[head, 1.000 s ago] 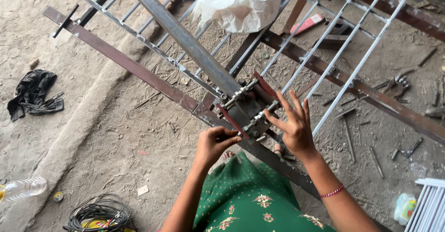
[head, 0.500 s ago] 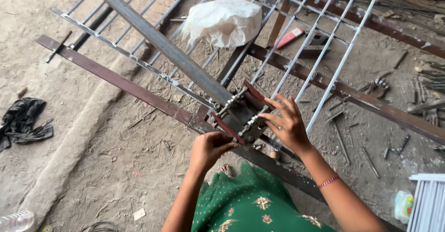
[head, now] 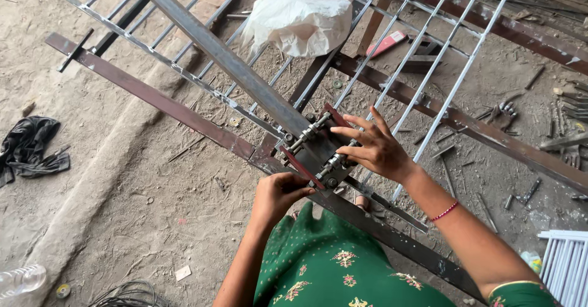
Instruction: The person aligns a metal bar within a red jig and repeatedly tightens bolts by hand to secure the assembly. The hands adjust the bar and turn the nuts on the bolts to hold the bar in place.
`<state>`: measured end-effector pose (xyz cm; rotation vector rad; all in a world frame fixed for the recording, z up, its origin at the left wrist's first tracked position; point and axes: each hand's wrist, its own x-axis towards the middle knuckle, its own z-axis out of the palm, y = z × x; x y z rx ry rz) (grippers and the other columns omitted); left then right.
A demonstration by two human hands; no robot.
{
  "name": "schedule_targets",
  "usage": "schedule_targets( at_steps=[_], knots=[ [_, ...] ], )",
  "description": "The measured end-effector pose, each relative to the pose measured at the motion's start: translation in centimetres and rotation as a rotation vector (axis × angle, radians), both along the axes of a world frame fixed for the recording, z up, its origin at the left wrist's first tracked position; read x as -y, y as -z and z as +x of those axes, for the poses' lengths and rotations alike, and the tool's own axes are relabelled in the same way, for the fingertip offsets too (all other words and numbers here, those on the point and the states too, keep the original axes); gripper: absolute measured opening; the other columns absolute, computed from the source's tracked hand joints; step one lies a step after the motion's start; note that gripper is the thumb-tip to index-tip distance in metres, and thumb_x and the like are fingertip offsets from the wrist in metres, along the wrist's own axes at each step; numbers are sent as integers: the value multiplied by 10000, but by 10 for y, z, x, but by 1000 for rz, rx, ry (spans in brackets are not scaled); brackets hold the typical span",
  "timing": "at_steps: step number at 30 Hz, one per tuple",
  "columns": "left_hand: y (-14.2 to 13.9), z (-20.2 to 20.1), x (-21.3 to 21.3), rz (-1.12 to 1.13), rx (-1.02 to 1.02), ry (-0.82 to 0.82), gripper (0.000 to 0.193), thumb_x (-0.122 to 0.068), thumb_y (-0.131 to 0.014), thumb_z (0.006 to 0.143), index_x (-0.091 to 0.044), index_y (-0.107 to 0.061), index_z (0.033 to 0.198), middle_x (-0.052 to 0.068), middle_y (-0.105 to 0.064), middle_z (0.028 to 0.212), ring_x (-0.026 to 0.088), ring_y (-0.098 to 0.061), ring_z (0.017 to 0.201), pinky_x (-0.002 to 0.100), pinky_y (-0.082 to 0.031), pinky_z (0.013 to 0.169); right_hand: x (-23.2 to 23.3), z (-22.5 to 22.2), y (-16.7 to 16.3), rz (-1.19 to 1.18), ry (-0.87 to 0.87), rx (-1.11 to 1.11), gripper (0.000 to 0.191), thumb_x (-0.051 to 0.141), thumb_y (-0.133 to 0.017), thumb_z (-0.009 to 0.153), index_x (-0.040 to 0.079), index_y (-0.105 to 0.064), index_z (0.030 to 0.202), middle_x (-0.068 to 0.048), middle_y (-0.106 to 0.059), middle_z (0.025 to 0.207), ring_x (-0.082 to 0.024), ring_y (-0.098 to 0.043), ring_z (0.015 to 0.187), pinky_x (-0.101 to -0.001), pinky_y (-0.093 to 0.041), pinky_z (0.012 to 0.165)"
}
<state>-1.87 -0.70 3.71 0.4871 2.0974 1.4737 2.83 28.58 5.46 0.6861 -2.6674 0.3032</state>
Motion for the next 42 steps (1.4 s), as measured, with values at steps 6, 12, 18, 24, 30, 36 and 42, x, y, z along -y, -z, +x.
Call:
schedule_targets(
  at_steps=[6,12,18,24,30,36,42],
  knots=[
    [3,-1,-2,30,2,3,265,-211,-873,752,-28,-787,924,64,-816,844,102,-774,748,265,-607,679,-4,-13,-12,61,-91,105,255,283,-839,740,277,-767,984,86,-445,1552,-261,-300,1483,-583,-70,1267],
    [3,0,-1,-28,-33,-4,266,-214,-884,751,-31,-795,923,70,-816,848,111,-775,738,270,-603,678,-5,-1,6,-104,-58,8,284,257,-832,767,282,-776,1044,41,-527,1481,-247,-396,1461,-530,-107,1284],
    [9,1,-1,41,-6,-24,268,-211,-878,759,-18,-777,916,71,-818,865,107,-779,758,267,-609,678,1,21,46,3,69,-218,270,229,-843,862,219,-766,1121,22,-567,1430,-185,-499,1349,-421,-341,1262],
    [5,1,-1,-5,-1,-11,265,-210,-878,758,-21,-784,918,74,-814,849,104,-769,755,268,-595,670,2,13,56,-7,39,-300,109,215,-805,916,192,-740,1000,27,-563,1439,-168,-490,1337,-378,-347,1252],
    [8,2,-1,31,4,-8,259,-205,-871,777,-13,-774,921,64,-811,856,88,-762,758,257,-598,678,4,-2,26,71,-19,-186,166,213,-839,918,179,-693,845,44,-458,1628,-238,-299,1538,-414,-152,1342],
    [12,4,-1,26,-15,-22,265,-186,-876,768,-8,-772,934,68,-812,850,87,-755,753,253,-592,676,9,-15,-10,201,-54,12,228,234,-880,774,185,-658,755,-40,-474,1632,-236,-174,1583,-512,-25,1310],
    [13,7,-1,17,0,-33,289,-197,-874,766,-11,-770,961,71,-812,858,91,-750,756,256,-598,684,22,-28,-30,310,-7,187,247,191,-893,675,139,-657,726,-104,-410,1578,-304,-196,1546,-658,-101,1234]
  ],
)
